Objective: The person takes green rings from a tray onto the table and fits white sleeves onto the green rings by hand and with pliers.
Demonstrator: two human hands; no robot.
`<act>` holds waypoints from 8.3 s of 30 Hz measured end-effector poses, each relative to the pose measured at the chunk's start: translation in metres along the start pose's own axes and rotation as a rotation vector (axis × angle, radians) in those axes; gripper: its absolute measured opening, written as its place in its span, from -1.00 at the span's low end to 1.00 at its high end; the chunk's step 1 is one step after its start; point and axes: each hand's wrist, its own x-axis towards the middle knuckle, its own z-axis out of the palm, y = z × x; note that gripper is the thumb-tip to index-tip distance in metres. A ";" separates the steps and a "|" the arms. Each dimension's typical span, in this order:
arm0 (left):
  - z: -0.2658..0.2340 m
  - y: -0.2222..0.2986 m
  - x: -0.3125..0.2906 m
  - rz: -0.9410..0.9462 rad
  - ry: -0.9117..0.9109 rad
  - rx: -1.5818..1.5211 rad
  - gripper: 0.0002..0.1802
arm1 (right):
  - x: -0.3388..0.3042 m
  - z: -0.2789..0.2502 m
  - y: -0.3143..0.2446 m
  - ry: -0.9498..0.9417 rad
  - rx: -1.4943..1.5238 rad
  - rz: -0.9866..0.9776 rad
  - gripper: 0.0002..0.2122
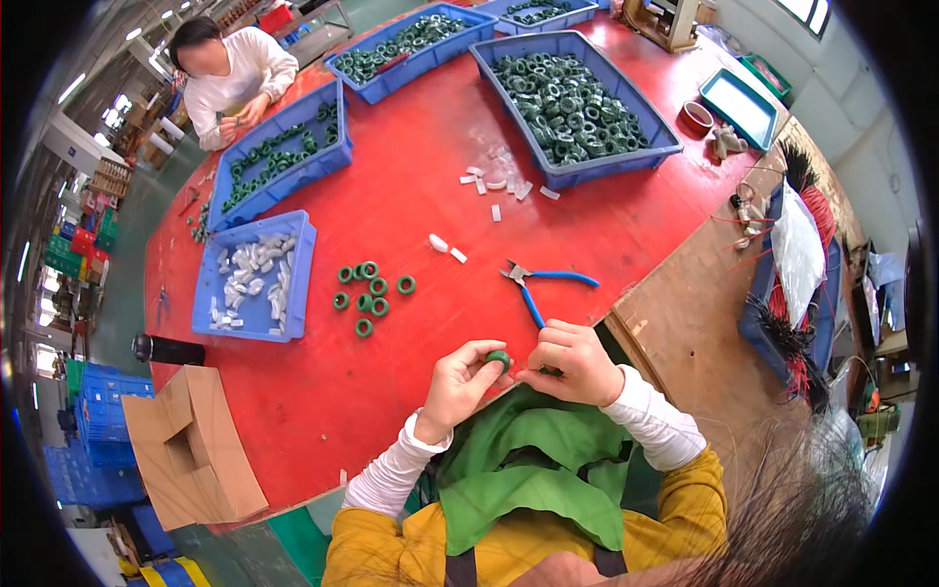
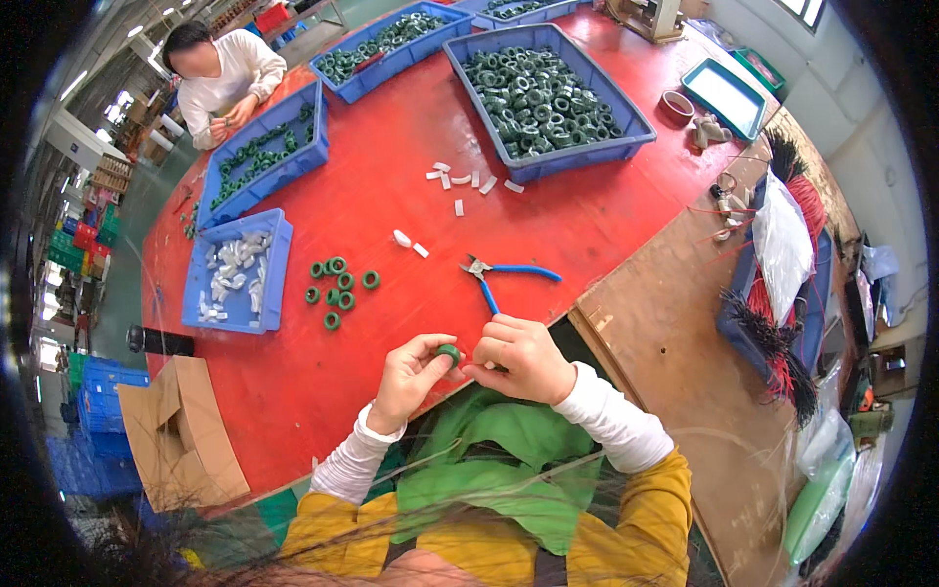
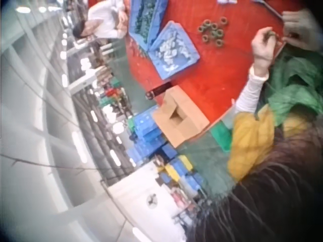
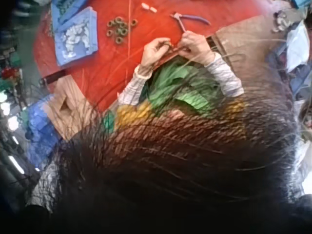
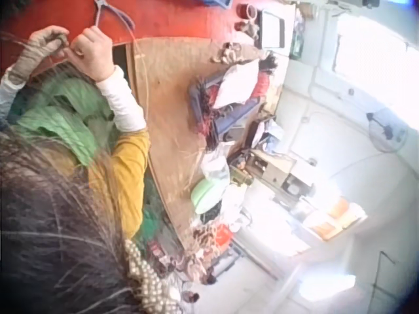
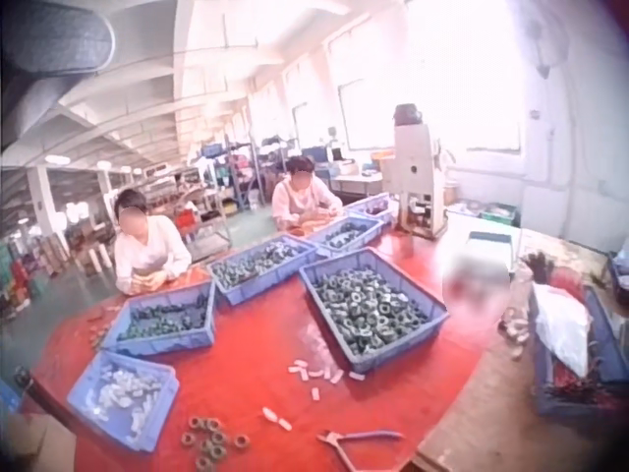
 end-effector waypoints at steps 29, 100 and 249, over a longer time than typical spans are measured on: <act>0.013 -0.012 0.000 -0.120 -0.094 0.068 -0.70 | -0.033 -0.011 0.021 -0.371 0.617 0.574 -0.86; 0.012 -0.025 -0.020 0.003 -0.129 -0.254 -0.78 | -0.045 0.001 0.046 -0.283 0.528 0.075 -0.73; 0.041 -0.010 0.000 0.273 0.049 -0.279 -0.76 | 0.003 -0.002 -0.010 0.339 -0.124 0.111 -0.71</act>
